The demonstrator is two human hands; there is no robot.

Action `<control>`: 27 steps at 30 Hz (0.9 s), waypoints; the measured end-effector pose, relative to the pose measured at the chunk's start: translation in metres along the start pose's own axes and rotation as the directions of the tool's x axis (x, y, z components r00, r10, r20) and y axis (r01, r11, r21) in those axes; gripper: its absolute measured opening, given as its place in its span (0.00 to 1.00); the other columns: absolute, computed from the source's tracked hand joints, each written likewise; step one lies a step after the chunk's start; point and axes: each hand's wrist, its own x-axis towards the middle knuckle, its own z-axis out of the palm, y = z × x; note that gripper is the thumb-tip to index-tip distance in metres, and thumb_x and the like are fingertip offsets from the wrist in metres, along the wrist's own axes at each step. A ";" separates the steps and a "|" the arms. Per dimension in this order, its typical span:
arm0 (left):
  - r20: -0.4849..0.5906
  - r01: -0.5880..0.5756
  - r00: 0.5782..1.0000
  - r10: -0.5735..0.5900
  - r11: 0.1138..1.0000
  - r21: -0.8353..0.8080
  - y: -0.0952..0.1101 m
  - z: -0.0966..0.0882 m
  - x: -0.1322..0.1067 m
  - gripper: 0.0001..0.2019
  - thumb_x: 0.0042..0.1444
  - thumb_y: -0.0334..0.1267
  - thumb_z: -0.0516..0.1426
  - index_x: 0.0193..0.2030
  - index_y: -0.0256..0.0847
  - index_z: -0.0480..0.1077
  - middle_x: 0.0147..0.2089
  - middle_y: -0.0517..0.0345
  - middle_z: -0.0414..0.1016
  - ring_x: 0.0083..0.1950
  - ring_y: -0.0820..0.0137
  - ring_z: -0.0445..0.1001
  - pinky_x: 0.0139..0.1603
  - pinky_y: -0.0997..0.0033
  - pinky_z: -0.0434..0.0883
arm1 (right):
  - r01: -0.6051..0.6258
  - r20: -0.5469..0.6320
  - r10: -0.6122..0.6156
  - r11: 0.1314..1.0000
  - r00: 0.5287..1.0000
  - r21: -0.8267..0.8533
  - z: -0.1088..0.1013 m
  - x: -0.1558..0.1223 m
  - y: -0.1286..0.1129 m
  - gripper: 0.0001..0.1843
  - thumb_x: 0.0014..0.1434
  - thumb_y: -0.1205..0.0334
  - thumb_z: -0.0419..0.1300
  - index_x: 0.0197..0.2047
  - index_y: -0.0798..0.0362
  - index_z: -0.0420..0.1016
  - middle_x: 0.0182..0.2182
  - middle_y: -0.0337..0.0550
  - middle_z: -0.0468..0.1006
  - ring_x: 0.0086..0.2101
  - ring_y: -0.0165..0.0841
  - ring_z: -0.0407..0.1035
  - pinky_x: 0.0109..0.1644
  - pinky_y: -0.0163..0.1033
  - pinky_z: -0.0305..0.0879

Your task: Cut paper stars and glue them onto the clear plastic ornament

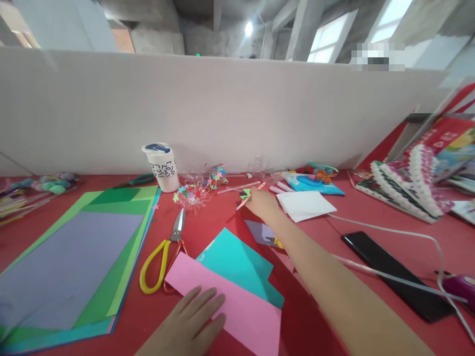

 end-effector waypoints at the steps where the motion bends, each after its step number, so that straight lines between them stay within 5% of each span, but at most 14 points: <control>1: -0.044 0.029 0.999 -0.029 1.000 0.003 0.001 0.002 -0.001 0.07 0.61 0.40 0.54 0.41 0.41 0.69 0.46 0.59 0.79 0.49 0.65 0.75 0.53 0.63 0.69 | -0.007 0.022 0.007 1.000 1.000 -0.006 0.003 0.003 0.000 0.15 0.65 0.58 0.58 0.52 0.55 0.70 0.48 0.47 0.74 0.43 0.37 0.72 0.46 0.48 0.72; 8: -0.151 0.081 0.985 -0.088 0.995 -0.051 0.003 0.006 -0.001 0.07 0.63 0.36 0.51 0.35 0.41 0.68 0.40 0.60 0.77 0.45 0.68 0.74 0.60 0.65 0.63 | -0.008 -0.026 0.008 1.000 1.000 -0.006 0.003 0.002 0.002 0.13 0.65 0.59 0.58 0.50 0.55 0.71 0.46 0.46 0.75 0.42 0.36 0.73 0.45 0.46 0.72; 12: -0.162 0.089 0.982 -0.099 0.994 -0.066 0.000 0.002 -0.002 0.08 0.64 0.35 0.50 0.36 0.40 0.69 0.41 0.57 0.77 0.48 0.67 0.73 0.63 0.64 0.61 | -0.017 -0.181 0.015 1.000 0.983 -0.006 -0.014 0.002 0.017 0.11 0.65 0.59 0.58 0.48 0.56 0.72 0.45 0.45 0.76 0.40 0.35 0.73 0.44 0.46 0.72; 18: -0.067 -0.041 0.997 0.038 0.998 -0.043 -0.010 -0.001 -0.006 0.10 0.63 0.28 0.49 0.40 0.41 0.70 0.44 0.59 0.79 0.50 0.69 0.74 0.63 0.67 0.63 | 0.026 -0.461 -0.031 1.000 0.887 -0.016 -0.034 -0.014 0.027 0.12 0.69 0.65 0.49 0.50 0.57 0.70 0.48 0.50 0.74 0.48 0.38 0.69 0.51 0.46 0.66; 23: 0.003 -0.046 0.999 0.047 0.996 -0.071 -0.011 -0.005 -0.006 0.08 0.63 0.38 0.52 0.42 0.41 0.71 0.46 0.55 0.79 0.51 0.65 0.74 0.60 0.65 0.67 | 0.238 -0.229 -0.237 0.971 0.944 -0.023 -0.025 -0.025 0.015 0.09 0.66 0.62 0.55 0.45 0.54 0.73 0.42 0.46 0.77 0.44 0.37 0.71 0.47 0.41 0.66; 27: 0.074 -0.041 0.996 0.048 0.994 -0.099 -0.010 -0.009 -0.006 0.09 0.60 0.41 0.56 0.44 0.39 0.70 0.49 0.53 0.78 0.52 0.63 0.74 0.58 0.64 0.69 | 0.182 -0.014 -0.182 0.983 0.983 -0.005 -0.023 -0.026 0.033 0.12 0.66 0.56 0.56 0.47 0.55 0.72 0.40 0.43 0.76 0.37 0.33 0.72 0.42 0.44 0.71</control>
